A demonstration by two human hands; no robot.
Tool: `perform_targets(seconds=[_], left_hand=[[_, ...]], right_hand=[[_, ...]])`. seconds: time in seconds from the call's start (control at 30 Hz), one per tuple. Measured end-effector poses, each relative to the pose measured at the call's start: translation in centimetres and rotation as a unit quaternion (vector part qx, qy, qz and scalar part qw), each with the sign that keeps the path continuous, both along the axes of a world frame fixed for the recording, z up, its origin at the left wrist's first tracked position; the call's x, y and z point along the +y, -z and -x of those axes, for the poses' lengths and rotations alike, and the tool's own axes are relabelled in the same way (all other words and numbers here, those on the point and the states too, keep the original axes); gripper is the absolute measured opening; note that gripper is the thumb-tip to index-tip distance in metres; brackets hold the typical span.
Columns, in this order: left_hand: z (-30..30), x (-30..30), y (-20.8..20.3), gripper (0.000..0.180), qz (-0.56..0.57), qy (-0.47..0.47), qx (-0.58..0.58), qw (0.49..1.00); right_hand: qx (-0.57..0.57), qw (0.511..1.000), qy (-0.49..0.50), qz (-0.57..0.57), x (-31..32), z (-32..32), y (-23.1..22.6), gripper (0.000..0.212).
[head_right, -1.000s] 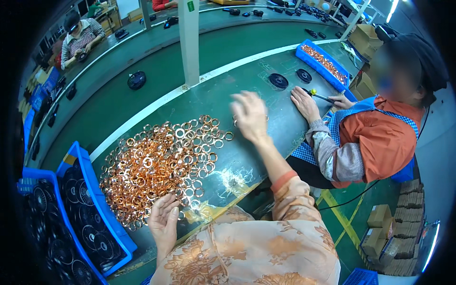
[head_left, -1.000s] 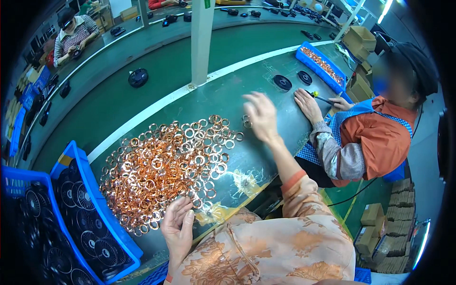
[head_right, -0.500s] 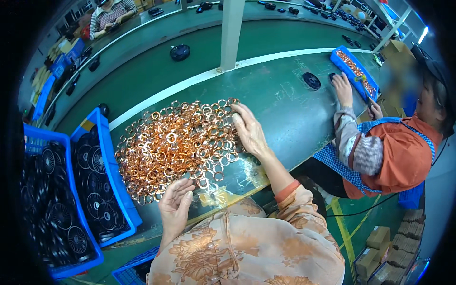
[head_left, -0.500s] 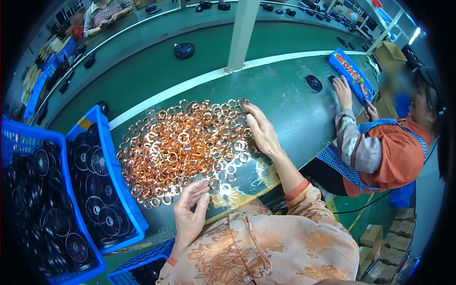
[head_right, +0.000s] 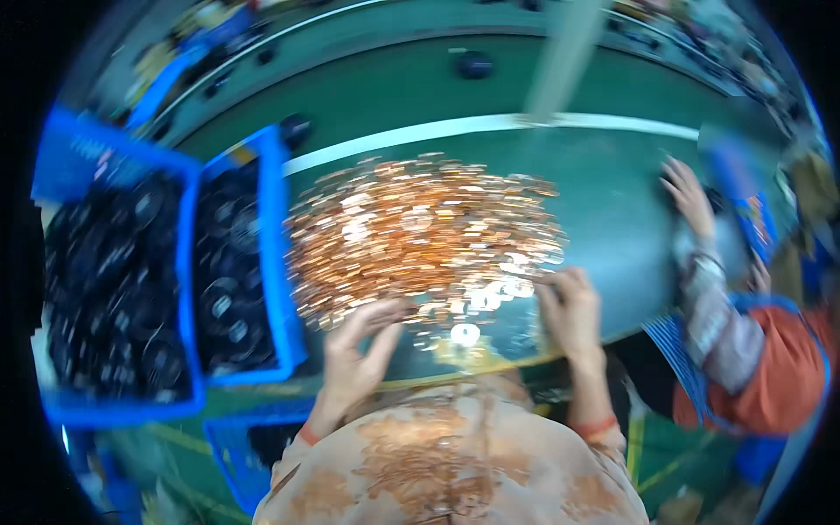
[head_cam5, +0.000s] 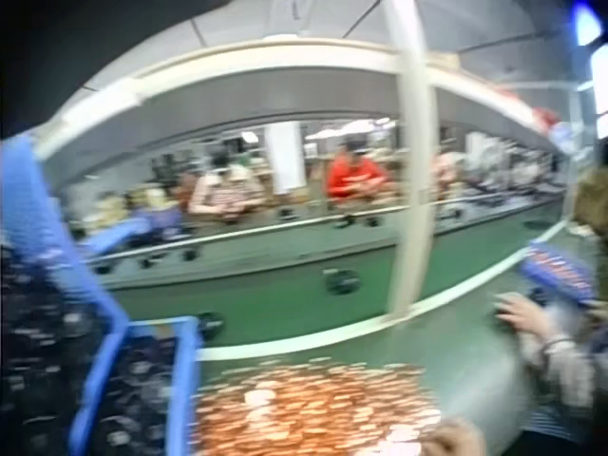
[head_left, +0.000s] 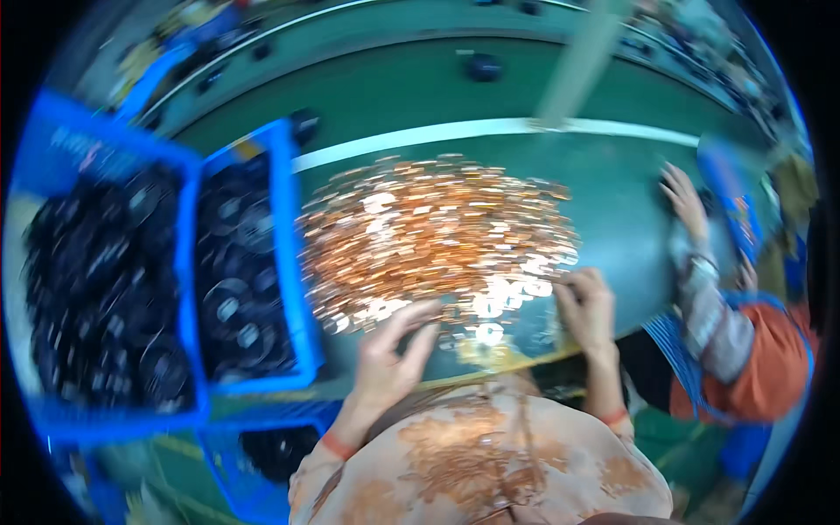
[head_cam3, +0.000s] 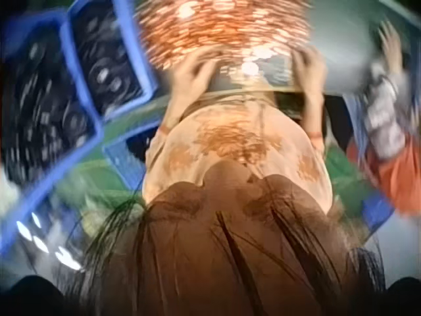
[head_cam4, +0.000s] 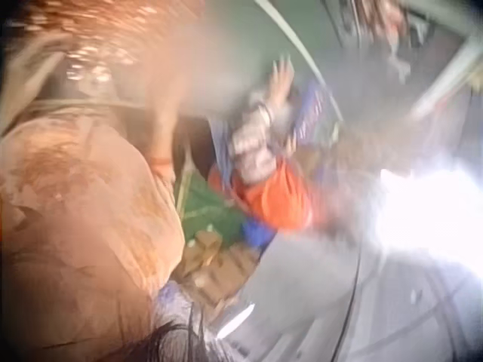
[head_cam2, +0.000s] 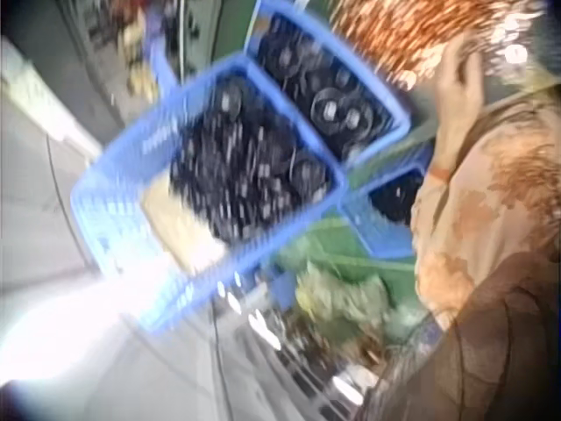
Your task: Assemble electronic fan components by placing copper rings onto plastic frames on an assembly line.
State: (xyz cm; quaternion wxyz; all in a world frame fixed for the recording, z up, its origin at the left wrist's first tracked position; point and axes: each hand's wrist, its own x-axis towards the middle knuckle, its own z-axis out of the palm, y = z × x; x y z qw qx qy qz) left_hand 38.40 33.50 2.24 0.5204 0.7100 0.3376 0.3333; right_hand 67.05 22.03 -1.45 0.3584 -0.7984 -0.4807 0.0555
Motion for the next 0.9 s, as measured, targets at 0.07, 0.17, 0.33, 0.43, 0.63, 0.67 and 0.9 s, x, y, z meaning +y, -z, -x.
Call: perform_targets(seconds=[0.07,0.17,0.33,0.43,0.63,0.67,0.9], left_hand=[[1.1,0.7,-1.5,0.024,-0.101,-0.021,0.023,0.994],[4.2,2.8,-3.9,0.025,-0.207,-0.098,0.093,0.969],[9.9,9.9,-5.8,0.025,-0.290,-0.225,0.258,0.894],[11.1,14.9,-4.9,0.032,-0.302,-0.223,0.349,0.859],[10.3,21.4,-1.9,0.059,-0.278,-0.179,0.486,0.809],[10.7,22.0,-0.8,0.062,-0.296,-0.187,0.482,0.803],[9.9,19.8,-4.0,0.035,-0.328,-0.249,0.419,0.809]], right_hand=[[0.027,0.999,0.025,0.018,-0.2,0.1,-1.4,0.009],[0.248,0.963,0.002,-0.110,-0.5,-0.8,-0.3,0.004],[0.463,0.870,-0.060,-0.159,0.3,-1.1,0.6,0.006],[0.543,0.816,-0.056,-0.192,1.7,2.4,-1.9,0.018],[0.601,0.777,-0.132,-0.132,2.2,5.3,-0.9,0.026],[0.625,0.758,-0.130,-0.134,2.4,5.7,-0.8,0.026],[0.698,0.686,-0.159,-0.132,3.5,6.7,-1.4,0.025]])
